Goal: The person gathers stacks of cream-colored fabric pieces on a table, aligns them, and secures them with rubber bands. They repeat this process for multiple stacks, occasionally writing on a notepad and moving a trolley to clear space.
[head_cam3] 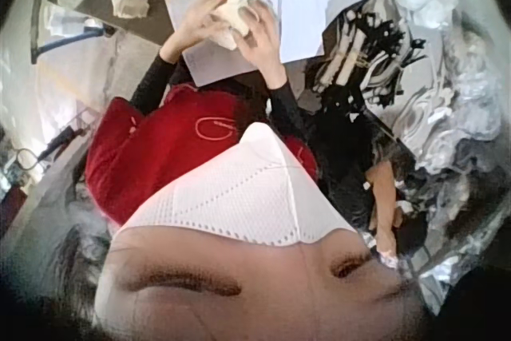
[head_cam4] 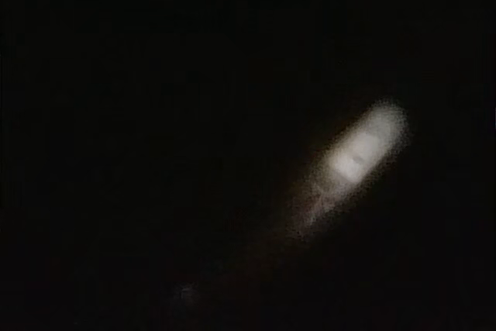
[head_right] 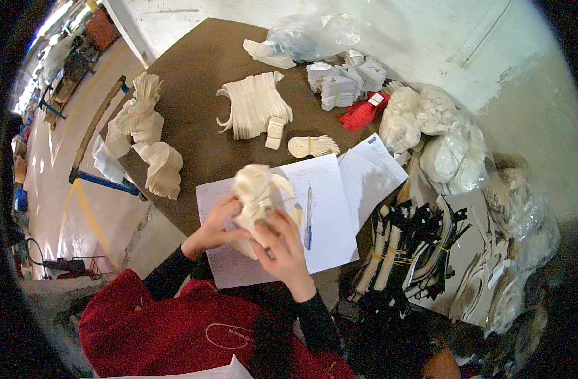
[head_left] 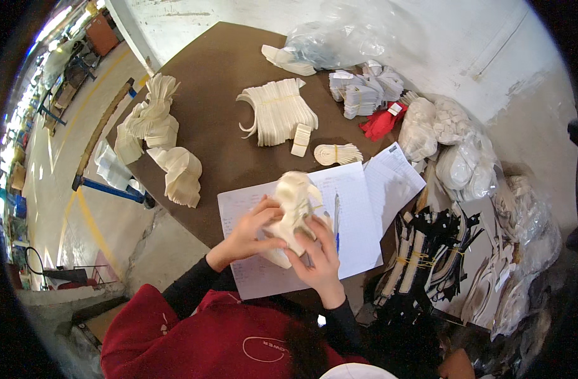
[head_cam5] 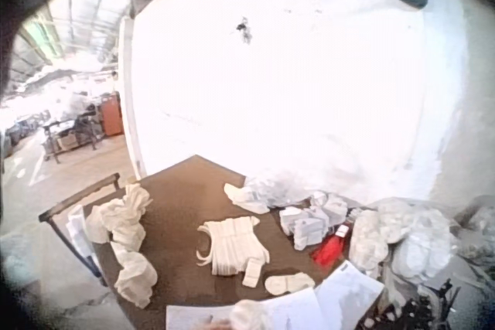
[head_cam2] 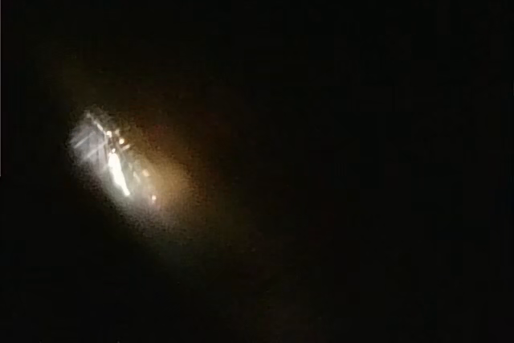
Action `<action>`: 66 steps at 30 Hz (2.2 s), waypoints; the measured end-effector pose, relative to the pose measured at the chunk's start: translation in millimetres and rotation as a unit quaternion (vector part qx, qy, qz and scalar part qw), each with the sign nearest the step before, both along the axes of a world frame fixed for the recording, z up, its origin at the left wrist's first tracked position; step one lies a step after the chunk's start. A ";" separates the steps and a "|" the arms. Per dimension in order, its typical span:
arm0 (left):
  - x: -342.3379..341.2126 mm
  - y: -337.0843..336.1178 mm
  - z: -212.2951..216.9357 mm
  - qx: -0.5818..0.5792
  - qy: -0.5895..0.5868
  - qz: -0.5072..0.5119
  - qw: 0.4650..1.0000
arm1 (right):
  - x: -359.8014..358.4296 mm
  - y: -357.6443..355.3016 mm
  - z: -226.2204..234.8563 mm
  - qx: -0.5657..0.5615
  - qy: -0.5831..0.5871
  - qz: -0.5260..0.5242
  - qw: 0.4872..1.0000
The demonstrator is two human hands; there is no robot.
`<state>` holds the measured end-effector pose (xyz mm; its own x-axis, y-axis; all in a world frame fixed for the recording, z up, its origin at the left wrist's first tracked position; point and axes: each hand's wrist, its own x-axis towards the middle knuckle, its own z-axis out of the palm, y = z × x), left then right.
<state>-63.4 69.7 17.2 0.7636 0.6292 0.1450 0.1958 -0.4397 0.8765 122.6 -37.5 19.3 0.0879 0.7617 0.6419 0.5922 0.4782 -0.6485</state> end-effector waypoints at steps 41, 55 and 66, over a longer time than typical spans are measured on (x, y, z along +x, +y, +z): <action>11.6 -8.2 -25.7 0.000 0.009 0.132 0.991 | 11.9 8.0 2.2 -0.234 0.078 -0.088 0.965; -11.2 0.6 -38.2 -0.447 -0.342 0.128 0.817 | -24.1 6.9 -1.8 -0.165 0.028 0.182 0.969; -22.8 23.7 -38.8 -0.581 -0.562 0.142 0.571 | -17.1 8.0 2.7 -0.188 0.019 0.058 0.980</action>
<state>-86.2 93.4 -21.6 0.4422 0.8745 -0.1993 -0.8594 0.4767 0.1850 105.5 -29.5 22.0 0.0043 0.9503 0.3114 0.5197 0.2639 -0.8125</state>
